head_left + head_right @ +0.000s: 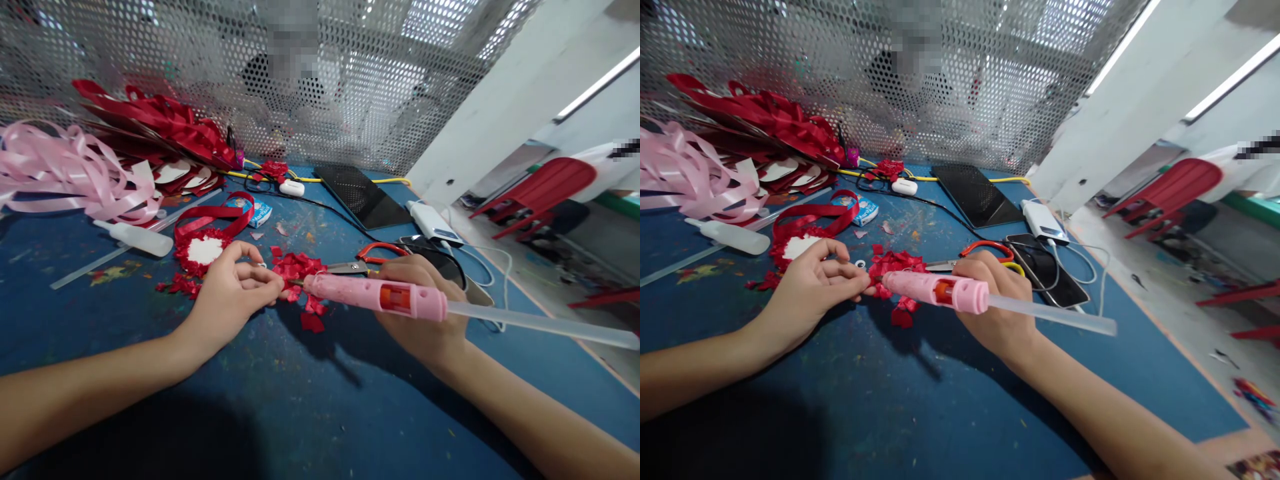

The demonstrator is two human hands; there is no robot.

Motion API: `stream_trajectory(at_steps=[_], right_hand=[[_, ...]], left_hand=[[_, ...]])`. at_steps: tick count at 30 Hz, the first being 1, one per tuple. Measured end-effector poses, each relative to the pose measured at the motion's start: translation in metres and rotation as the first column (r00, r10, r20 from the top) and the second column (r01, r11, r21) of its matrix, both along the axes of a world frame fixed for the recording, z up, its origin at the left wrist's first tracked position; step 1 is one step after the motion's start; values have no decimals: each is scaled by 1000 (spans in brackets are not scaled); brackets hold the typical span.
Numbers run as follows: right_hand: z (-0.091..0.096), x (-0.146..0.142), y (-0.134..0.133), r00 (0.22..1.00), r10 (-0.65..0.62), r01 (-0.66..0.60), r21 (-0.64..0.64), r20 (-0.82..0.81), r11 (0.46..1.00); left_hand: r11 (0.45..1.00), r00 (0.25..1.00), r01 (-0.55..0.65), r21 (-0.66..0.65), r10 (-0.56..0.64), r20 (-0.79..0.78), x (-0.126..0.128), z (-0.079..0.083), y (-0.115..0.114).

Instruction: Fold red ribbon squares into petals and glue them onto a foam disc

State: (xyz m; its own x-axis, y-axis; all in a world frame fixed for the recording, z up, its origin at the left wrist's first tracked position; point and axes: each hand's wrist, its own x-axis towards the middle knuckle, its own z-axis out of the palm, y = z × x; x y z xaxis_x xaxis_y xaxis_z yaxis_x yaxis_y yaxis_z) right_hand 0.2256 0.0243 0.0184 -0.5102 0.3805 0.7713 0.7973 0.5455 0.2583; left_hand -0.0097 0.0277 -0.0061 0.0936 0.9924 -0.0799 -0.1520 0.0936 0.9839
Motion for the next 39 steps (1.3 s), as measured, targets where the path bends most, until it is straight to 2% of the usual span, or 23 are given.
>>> stream_trajectory(at_steps=[20, 24, 27, 30, 32, 35, 39], right_hand=[[2, 3, -3, 1000, 3, -5, -66, -30, 998], [2, 6, 0, 1000, -21, 22, -74, 14, 997], [0, 14, 10, 990, -133, 137, -94, 53, 986], [-2, 24, 24, 941, -338, 333, -183, 1, 925], [-4, 31, 34, 910, -405, 368, -270, -93, 890], [-5, 35, 47, 905, -361, 252, -399, -227, 882], [-11, 31, 61, 924, -250, 66, -526, -288, 848]], left_hand=[[1000, 999, 6, 9, -6, 49, 0, -2, 1], [1000, 997, 12, 14, -13, 75, 1, -2, 1], [999, 996, 29, 24, -31, 81, 2, 0, 0], [997, 995, 61, 56, -65, 70, 2, 2, -1], [993, 994, 90, 74, -95, 61, 2, 3, -3], [986, 987, 142, 82, -148, 60, 3, 4, -6], [975, 975, 207, 84, -213, 63, 4, 5, -9]])
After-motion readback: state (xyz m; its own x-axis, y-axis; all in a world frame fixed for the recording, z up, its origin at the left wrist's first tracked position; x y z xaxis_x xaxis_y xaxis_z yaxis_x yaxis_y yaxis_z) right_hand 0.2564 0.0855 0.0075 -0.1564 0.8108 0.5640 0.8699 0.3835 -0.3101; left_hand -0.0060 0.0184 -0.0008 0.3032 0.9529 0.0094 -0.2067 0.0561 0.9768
